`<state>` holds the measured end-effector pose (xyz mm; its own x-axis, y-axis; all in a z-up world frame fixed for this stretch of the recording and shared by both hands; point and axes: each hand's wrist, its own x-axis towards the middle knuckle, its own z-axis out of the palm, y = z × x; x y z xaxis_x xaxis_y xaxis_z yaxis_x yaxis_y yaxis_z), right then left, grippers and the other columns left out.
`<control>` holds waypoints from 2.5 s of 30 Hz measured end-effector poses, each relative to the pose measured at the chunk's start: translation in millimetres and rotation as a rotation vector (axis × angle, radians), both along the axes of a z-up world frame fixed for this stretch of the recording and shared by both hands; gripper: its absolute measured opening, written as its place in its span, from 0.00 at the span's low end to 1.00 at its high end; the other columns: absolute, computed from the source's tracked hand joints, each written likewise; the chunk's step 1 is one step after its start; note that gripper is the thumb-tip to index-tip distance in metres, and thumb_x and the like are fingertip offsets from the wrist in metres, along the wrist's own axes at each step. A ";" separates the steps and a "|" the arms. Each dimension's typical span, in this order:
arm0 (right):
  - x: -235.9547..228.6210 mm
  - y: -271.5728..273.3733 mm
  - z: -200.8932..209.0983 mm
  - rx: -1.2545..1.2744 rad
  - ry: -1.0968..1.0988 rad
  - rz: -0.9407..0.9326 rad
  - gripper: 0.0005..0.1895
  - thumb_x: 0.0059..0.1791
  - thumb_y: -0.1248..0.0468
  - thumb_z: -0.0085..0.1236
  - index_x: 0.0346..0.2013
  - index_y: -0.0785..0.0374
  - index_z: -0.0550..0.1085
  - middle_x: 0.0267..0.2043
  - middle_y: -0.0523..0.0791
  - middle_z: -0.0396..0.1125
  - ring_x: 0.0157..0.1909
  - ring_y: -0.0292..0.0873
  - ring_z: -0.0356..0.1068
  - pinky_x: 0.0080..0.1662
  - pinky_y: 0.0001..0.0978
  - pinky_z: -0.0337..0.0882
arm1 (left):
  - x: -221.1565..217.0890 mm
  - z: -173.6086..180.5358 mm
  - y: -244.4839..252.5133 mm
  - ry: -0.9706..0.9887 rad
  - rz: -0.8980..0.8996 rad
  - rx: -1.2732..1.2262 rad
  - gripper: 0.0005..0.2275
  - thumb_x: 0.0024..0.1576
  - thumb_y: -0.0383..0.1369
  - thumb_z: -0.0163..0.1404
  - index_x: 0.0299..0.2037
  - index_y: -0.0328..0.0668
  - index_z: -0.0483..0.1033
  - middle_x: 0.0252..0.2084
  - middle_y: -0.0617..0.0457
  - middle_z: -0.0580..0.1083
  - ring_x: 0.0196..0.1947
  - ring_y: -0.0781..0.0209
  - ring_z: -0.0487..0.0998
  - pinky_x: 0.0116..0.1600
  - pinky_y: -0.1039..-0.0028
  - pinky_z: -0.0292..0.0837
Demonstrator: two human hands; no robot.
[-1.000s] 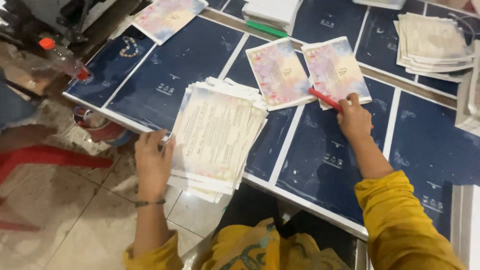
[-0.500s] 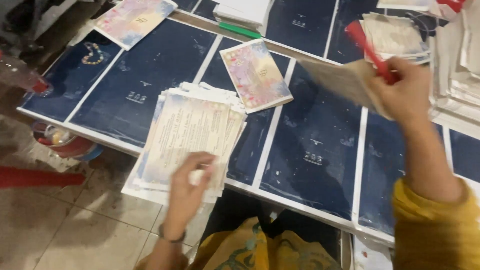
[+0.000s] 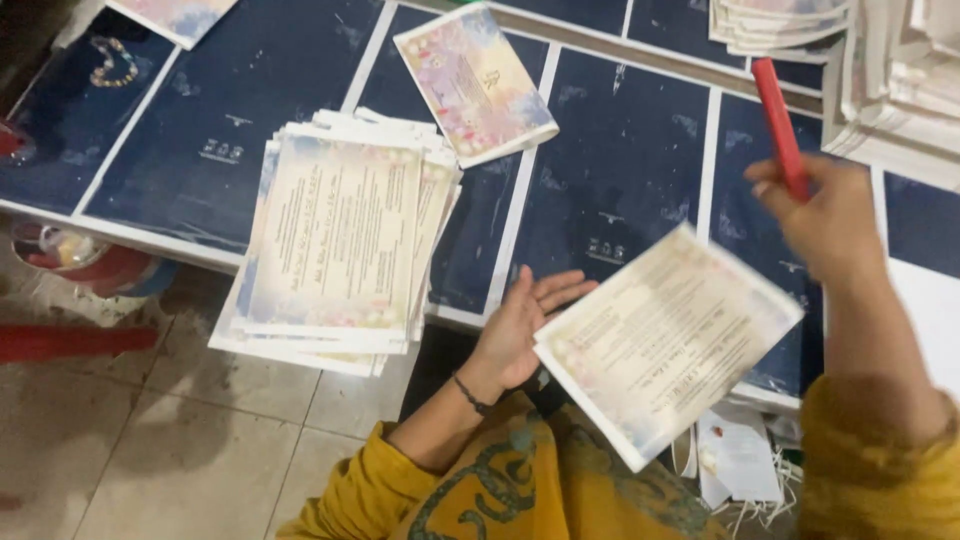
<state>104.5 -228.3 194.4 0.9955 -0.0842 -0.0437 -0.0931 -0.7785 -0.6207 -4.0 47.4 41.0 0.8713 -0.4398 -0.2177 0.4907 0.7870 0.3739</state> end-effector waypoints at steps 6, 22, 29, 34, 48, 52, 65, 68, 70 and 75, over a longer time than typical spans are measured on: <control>-103.6 29.4 -107.4 -0.007 0.351 0.120 0.08 0.49 0.62 0.62 0.39 0.62 0.80 0.34 0.53 0.71 0.33 0.52 0.72 0.40 0.43 0.74 | -28.9 -79.0 -44.1 0.143 -0.118 0.253 0.21 0.61 0.36 0.53 0.61 0.30 0.72 0.50 0.44 0.77 0.44 0.56 0.81 0.43 0.71 0.82; -178.1 56.0 -51.1 0.328 -0.153 -0.157 0.13 0.39 0.68 0.67 0.37 0.60 0.76 0.24 0.45 0.71 0.20 0.39 0.63 0.27 0.29 0.68 | -31.4 31.6 -67.3 -0.393 0.046 0.441 0.03 0.51 0.17 0.59 0.32 0.31 0.79 0.44 0.43 0.78 0.43 0.62 0.79 0.44 0.74 0.79; -125.8 -16.2 -110.9 0.139 -0.280 -0.271 0.08 0.38 0.69 0.62 0.31 0.59 0.76 0.23 0.47 0.70 0.21 0.47 0.65 0.31 0.37 0.66 | 5.0 10.5 7.5 -0.549 0.292 0.824 0.03 0.54 0.19 0.55 0.34 0.35 0.77 0.48 0.42 0.78 0.44 0.59 0.78 0.43 0.75 0.76; -140.0 8.1 -95.8 0.565 -0.163 -0.124 0.11 0.42 0.64 0.68 0.38 0.62 0.80 0.30 0.48 0.75 0.29 0.40 0.67 0.36 0.30 0.72 | 7.0 11.9 25.5 -0.513 0.334 0.965 0.05 0.56 0.16 0.53 0.36 0.33 0.74 0.50 0.41 0.77 0.45 0.59 0.77 0.49 0.70 0.75; -113.6 -2.6 -78.6 0.149 -0.012 -0.228 0.18 0.40 0.62 0.54 0.44 0.59 0.75 0.30 0.51 0.72 0.30 0.54 0.73 0.34 0.41 0.71 | 10.4 67.9 -27.5 -0.687 0.250 1.119 0.05 0.55 0.14 0.52 0.36 0.31 0.76 0.51 0.41 0.78 0.44 0.58 0.79 0.47 0.74 0.75; -92.9 -56.3 -130.1 -0.012 0.163 -0.370 0.17 0.44 0.61 0.54 0.48 0.59 0.69 0.34 0.47 0.69 0.33 0.50 0.72 0.34 0.43 0.71 | 13.8 50.7 26.0 -0.493 0.352 1.460 0.04 0.62 0.20 0.51 0.37 0.39 0.73 0.53 0.51 0.79 0.45 0.66 0.79 0.49 0.80 0.71; -127.3 -322.5 -120.3 -0.481 0.041 -0.845 0.42 0.43 0.33 0.77 0.49 0.67 0.76 0.43 0.49 0.67 0.42 0.48 0.71 0.38 0.48 0.75 | -0.2 -25.3 92.3 -0.733 0.213 2.186 0.08 0.62 0.26 0.58 0.49 0.31 0.84 0.52 0.34 0.76 0.29 0.50 0.81 0.43 0.62 0.79; -138.6 -365.0 -127.2 -0.529 0.203 -0.921 0.47 0.42 0.29 0.75 0.49 0.70 0.76 0.50 0.56 0.70 0.48 0.60 0.72 0.43 0.56 0.73 | -0.9 -15.5 90.1 -0.781 0.286 2.120 0.07 0.64 0.23 0.56 0.49 0.28 0.82 0.51 0.33 0.74 0.30 0.50 0.78 0.42 0.61 0.78; -144.0 -382.9 -138.9 -0.452 0.174 -0.925 0.30 0.40 0.35 0.80 0.27 0.56 0.78 0.33 0.44 0.75 0.36 0.50 0.75 0.41 0.46 0.73 | -0.5 -8.6 87.1 -0.805 0.318 2.033 0.07 0.67 0.24 0.56 0.51 0.28 0.80 0.53 0.34 0.72 0.31 0.52 0.79 0.40 0.65 0.77; -151.8 -407.2 -161.6 -0.493 0.111 -0.948 0.31 0.39 0.32 0.83 0.28 0.55 0.81 0.36 0.48 0.77 0.39 0.53 0.77 0.46 0.48 0.75 | 6.7 10.7 60.2 -0.958 0.378 1.940 0.06 0.63 0.20 0.56 0.48 0.26 0.79 0.50 0.34 0.71 0.37 0.49 0.77 0.44 0.67 0.80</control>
<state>-47.3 -635.5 32.8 0.5073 -0.8533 0.1205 -0.8274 -0.5214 -0.2086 2.8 107.6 51.7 0.9221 -0.1038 0.3729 -0.3129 -0.7670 0.5602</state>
